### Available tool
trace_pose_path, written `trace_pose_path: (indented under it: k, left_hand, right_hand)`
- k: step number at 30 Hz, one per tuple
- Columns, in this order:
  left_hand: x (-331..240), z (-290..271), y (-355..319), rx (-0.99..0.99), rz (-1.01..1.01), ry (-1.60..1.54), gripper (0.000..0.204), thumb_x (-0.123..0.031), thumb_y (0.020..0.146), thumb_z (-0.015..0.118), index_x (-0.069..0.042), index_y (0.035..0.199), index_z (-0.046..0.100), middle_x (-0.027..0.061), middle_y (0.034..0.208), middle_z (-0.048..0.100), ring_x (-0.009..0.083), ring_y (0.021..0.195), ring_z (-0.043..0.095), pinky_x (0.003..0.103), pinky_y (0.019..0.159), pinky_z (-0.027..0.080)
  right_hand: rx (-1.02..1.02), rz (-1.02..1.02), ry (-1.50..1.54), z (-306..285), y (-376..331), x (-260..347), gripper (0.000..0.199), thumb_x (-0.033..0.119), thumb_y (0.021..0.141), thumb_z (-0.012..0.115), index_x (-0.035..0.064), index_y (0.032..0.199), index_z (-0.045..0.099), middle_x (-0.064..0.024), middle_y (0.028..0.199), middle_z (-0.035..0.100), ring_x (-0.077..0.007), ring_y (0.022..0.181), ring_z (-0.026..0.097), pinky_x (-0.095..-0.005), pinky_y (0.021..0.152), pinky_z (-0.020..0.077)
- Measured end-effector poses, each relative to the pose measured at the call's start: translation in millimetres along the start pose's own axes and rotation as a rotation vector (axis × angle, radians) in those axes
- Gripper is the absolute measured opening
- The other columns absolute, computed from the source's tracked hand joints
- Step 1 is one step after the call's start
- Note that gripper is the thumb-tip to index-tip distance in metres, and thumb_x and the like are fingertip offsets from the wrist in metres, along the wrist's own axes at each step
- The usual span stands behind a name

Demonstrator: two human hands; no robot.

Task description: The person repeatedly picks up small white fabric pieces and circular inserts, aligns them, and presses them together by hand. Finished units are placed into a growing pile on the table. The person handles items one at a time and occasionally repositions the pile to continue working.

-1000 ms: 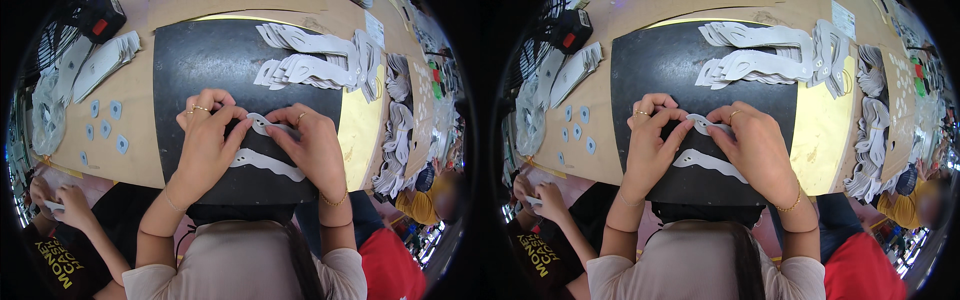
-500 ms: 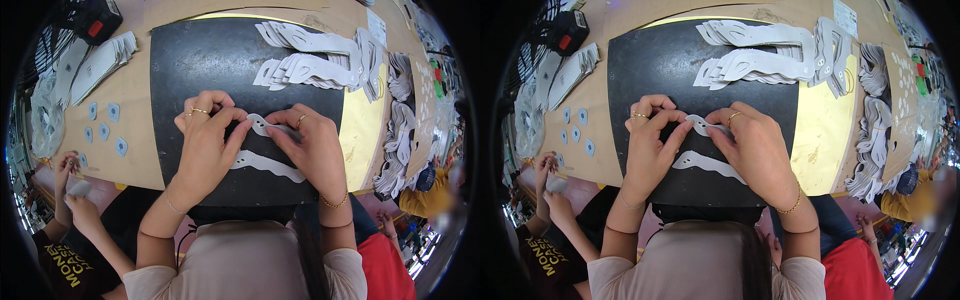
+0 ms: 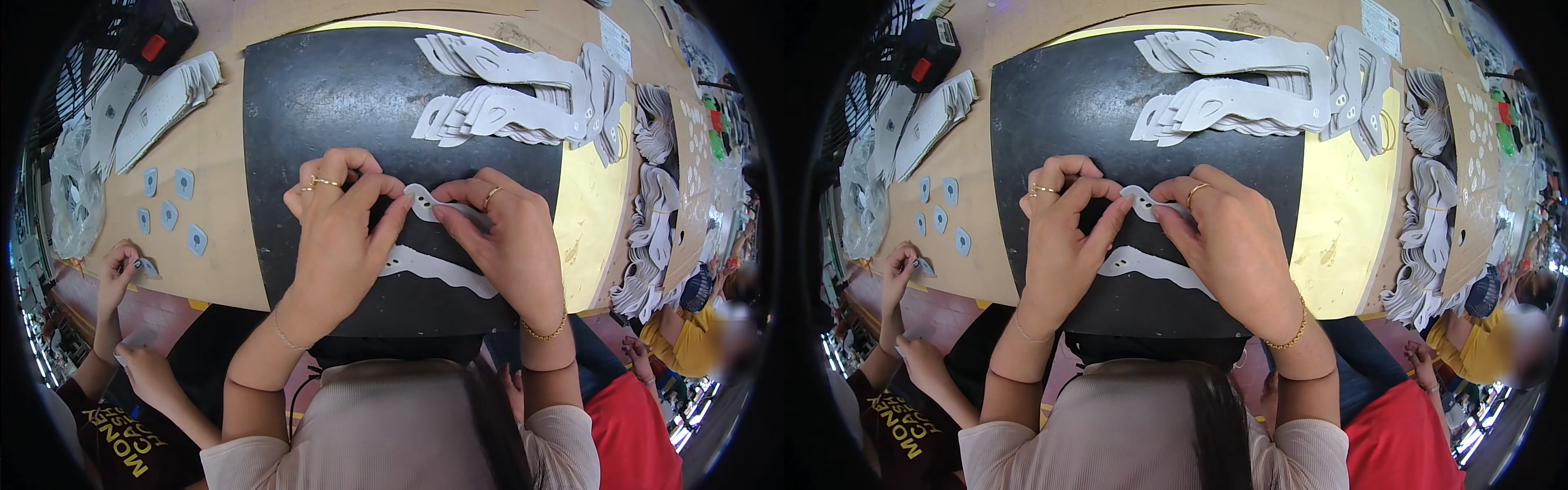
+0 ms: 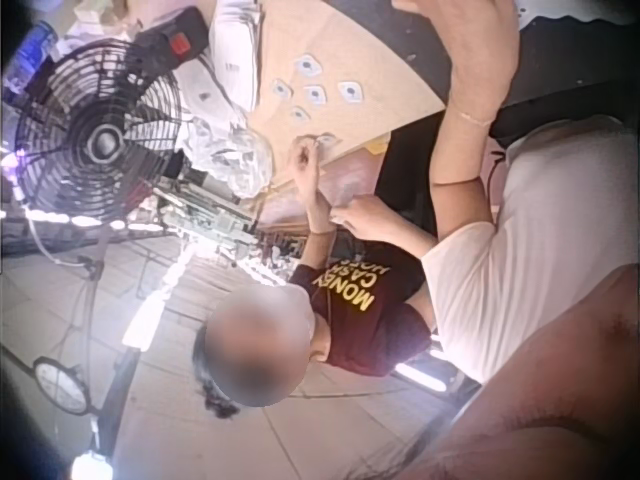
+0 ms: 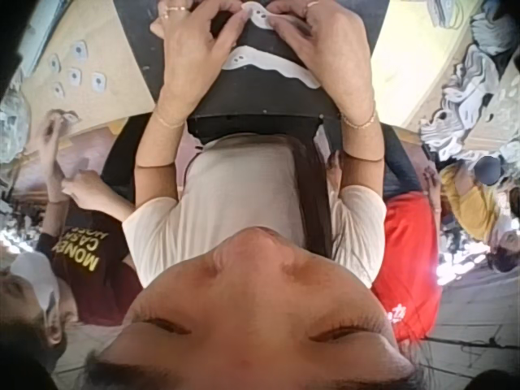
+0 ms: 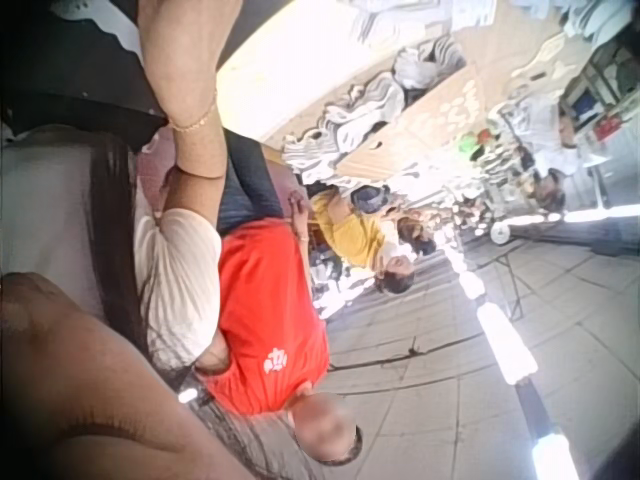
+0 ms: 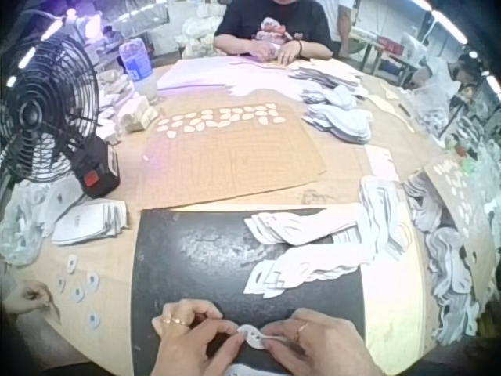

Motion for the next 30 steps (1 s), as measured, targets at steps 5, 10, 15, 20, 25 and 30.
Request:
trace_pose_path:
  k: [5,10,15,20,25,30]
  left_hand:
    - [-1.5,3.1,-3.1,-0.048,0.113,0.05,0.021,-0.011,0.084,0.078,-0.013,0.105,0.072,0.0025,0.109,0.058,0.025,0.106,0.051,0.042,0.088,0.031]
    - [-3.3,5.7,-7.0,-0.088,0.175,0.101,0.021,-0.01,0.085,0.077,-0.015,0.106,0.073,0.0008,0.107,0.06,0.0233,0.105,0.052,0.042,0.089,0.031]
    - [-6.8,2.2,-8.4,-0.051,0.141,0.086,0.022,-0.012,0.085,0.077,-0.014,0.107,0.073,0.0011,0.109,0.059,0.0242,0.106,0.051,0.043,0.091,0.03]
    - [-6.3,2.9,-8.9,-0.015,0.089,0.106,0.024,-0.015,0.086,0.078,-0.014,0.109,0.072,0.0021,0.115,0.058,0.0256,0.109,0.049,0.044,0.092,0.029]
    - [-7.8,5.4,-10.4,-0.034,0.112,0.129,0.025,-0.016,0.086,0.077,-0.013,0.11,0.071,0.0026,0.115,0.057,0.0255,0.11,0.049,0.044,0.092,0.029]
    - [-6.9,5.7,-10.8,-0.041,0.128,0.122,0.025,-0.014,0.086,0.077,-0.013,0.11,0.071,0.0028,0.115,0.057,0.0254,0.11,0.049,0.044,0.091,0.029]
  right_hand:
    - [-0.017,0.008,0.003,0.1,-0.8,-0.8,0.016,0.009,0.084,0.079,0.0026,0.098,0.076,-0.0111,0.077,0.059,-0.0256,0.063,0.057,-0.0349,0.06,0.0447]
    - [-0.008,0.006,-0.006,0.4,0.3,0.0,0.016,0.008,0.084,0.079,0.0025,0.098,0.076,-0.011,0.077,0.059,-0.0257,0.063,0.057,-0.035,0.06,0.0448]
    - [-0.021,-0.008,0.001,0.6,-0.4,-2.3,0.016,0.008,0.084,0.079,0.0022,0.098,0.076,-0.0112,0.077,0.059,-0.0256,0.063,0.057,-0.0354,0.06,0.0447]
    - [0.068,-0.022,-0.007,-4.6,3.5,-2.9,0.017,0.009,0.083,0.08,0.0017,0.098,0.076,-0.0117,0.08,0.064,-0.0257,0.067,0.061,-0.035,0.063,0.0471]
    - [0.09,-0.02,0.004,-13.2,6.3,-6.2,0.018,0.009,0.082,0.081,0.0004,0.096,0.075,-0.0119,0.087,0.071,-0.0264,0.076,0.068,-0.0336,0.069,0.0516]
    - [0.113,0.019,-0.038,-13.4,8.3,-3.8,0.016,0.009,0.082,0.081,-0.0002,0.092,0.072,-0.0121,0.086,0.07,-0.0256,0.076,0.069,-0.0339,0.069,0.0517]
Point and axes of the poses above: each hand's wrist, its own y-axis towards the middle knuckle, its own z-axis out of the palm, x = y × z, the point moved 3 cm from there along y, towards the middle knuckle
